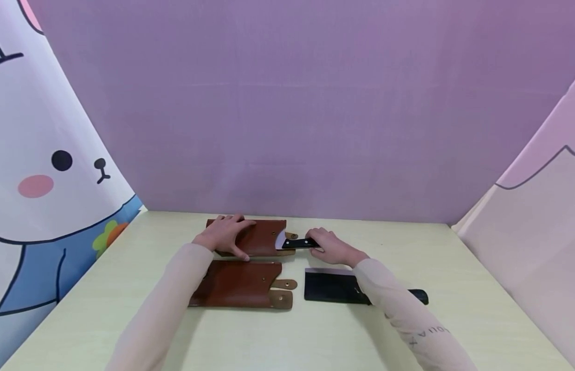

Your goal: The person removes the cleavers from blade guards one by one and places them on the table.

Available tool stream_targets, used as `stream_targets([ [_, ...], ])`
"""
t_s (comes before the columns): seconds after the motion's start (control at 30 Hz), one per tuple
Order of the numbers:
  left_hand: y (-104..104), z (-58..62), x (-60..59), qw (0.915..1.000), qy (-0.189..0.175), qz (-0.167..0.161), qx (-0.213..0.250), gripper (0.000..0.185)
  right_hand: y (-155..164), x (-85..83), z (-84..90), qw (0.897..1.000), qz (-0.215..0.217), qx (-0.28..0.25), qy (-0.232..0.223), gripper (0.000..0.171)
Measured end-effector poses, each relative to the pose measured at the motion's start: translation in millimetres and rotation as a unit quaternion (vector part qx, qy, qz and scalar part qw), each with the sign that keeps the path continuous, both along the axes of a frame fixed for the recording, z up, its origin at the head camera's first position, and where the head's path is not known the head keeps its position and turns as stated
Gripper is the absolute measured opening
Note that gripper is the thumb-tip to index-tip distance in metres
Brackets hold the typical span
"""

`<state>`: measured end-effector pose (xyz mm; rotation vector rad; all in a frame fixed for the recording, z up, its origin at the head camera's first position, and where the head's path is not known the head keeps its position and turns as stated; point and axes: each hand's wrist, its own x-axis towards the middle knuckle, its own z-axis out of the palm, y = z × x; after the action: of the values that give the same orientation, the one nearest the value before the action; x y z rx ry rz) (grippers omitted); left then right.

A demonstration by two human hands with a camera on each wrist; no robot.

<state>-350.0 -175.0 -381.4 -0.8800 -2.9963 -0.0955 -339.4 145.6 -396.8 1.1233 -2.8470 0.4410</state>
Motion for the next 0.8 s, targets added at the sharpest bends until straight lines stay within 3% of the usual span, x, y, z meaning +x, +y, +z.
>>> stream_targets([
  [0.8,-5.7,-3.4,1.8,0.9998,0.018,-0.007,0.001,0.100,4.3,6.7,-1.7,1.000,0.006,-0.023,0.012,0.025],
])
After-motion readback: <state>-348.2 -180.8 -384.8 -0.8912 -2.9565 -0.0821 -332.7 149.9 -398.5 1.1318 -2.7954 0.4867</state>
